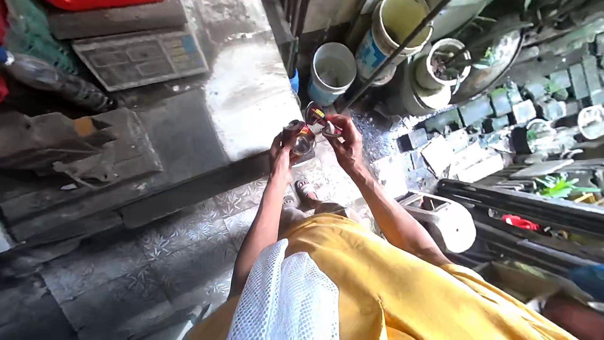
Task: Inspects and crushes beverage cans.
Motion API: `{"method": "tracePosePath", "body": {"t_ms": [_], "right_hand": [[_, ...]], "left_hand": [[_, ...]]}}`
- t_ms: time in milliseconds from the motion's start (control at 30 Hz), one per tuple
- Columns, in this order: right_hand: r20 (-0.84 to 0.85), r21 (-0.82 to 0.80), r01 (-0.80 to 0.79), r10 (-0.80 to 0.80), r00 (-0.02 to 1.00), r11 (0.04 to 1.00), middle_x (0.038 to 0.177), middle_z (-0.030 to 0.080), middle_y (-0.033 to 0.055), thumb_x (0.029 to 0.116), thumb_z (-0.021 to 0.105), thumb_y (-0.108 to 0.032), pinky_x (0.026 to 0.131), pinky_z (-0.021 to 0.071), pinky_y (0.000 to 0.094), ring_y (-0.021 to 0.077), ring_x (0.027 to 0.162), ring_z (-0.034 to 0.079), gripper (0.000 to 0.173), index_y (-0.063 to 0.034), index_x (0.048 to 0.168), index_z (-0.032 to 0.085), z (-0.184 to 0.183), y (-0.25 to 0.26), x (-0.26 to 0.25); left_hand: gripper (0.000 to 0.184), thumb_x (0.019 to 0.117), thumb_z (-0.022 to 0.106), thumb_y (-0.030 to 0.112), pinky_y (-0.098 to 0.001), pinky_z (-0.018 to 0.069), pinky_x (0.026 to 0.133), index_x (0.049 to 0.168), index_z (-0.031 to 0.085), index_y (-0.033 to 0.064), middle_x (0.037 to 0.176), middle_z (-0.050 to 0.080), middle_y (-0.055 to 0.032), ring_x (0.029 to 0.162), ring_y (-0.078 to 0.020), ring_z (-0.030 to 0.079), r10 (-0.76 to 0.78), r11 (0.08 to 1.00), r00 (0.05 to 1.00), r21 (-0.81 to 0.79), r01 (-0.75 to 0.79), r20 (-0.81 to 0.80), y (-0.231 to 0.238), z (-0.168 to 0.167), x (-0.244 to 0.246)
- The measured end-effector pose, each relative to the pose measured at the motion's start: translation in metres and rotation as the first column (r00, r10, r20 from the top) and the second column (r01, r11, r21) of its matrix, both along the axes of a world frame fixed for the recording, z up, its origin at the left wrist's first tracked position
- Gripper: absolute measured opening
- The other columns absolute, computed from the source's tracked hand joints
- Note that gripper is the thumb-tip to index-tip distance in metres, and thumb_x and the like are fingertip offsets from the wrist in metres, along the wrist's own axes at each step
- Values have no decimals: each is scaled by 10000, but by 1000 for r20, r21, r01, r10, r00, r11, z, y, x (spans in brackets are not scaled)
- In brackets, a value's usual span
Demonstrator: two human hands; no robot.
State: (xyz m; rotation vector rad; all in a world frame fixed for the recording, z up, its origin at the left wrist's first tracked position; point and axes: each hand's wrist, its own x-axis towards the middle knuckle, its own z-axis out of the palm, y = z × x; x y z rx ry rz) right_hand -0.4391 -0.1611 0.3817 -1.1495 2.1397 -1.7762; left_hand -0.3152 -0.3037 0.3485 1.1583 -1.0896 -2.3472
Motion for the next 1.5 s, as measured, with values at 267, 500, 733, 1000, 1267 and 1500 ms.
{"method": "tracePosePath", "body": {"t_ms": [267, 500, 733, 1000, 1267, 1500], "right_hand": [[-194, 23, 232, -224, 955, 972, 1249, 672, 210, 907, 716, 7, 1013, 569, 422, 272, 1187, 662, 266, 62, 1164, 678, -3, 87, -19], [-115, -29, 480, -480, 870, 877, 1278, 650, 210, 914, 717, -30, 977, 597, 420, 269, 1178, 665, 290, 67, 1181, 655, -4, 194, -80], [-208, 13, 562, -548, 810, 827, 1311, 648, 207, 861, 760, -20, 980, 587, 448, 289, 1203, 656, 296, 13, 1152, 713, -13, 316, -135], [-182, 50, 646, -630, 755, 761, 1432, 572, 227, 870, 680, -17, 1089, 516, 478, 329, 1331, 568, 380, 6, 1249, 692, -19, 420, -160], [-264, 212, 607, -553, 790, 766, 1474, 533, 217, 814, 798, -33, 1089, 523, 486, 331, 1359, 543, 421, -32, 1226, 712, -36, 463, -162], [-369, 311, 542, -426, 826, 780, 1475, 534, 202, 829, 806, -67, 1110, 504, 478, 328, 1373, 526, 391, -67, 1212, 724, -24, 463, -179]], "left_hand": [[461, 1016, 610, 135, -495, 610, 874, 1458, 489, 99, 1322, 621, -156, 1100, -300, 673, -249, 963, 968, -109, 246, -13, 65, 0, -62], [502, 1005, 649, 185, -492, 611, 901, 1467, 491, 75, 1331, 628, -153, 1126, -288, 672, -495, 846, 868, -251, 470, -43, 153, 11, -145], [390, 1015, 608, 104, -473, 624, 835, 1395, 549, 40, 1258, 658, -155, 1051, -273, 692, -681, 698, 731, -273, 662, 32, 284, 24, -224], [718, 936, 510, 689, -560, 571, 907, 1467, 466, 207, 1322, 638, -98, 1168, -302, 645, -864, 502, 499, -47, 864, -64, 389, 36, -279], [664, 935, 655, 582, -480, 620, 783, 1416, 543, 138, 1154, 711, -147, 955, -286, 722, -901, 417, 422, -65, 907, 97, 440, -1, -322], [595, 1001, 548, 537, -512, 601, 832, 1407, 545, 101, 1226, 678, -182, 1036, -313, 699, -879, 476, 476, -24, 879, 16, 429, -5, -335]]}}
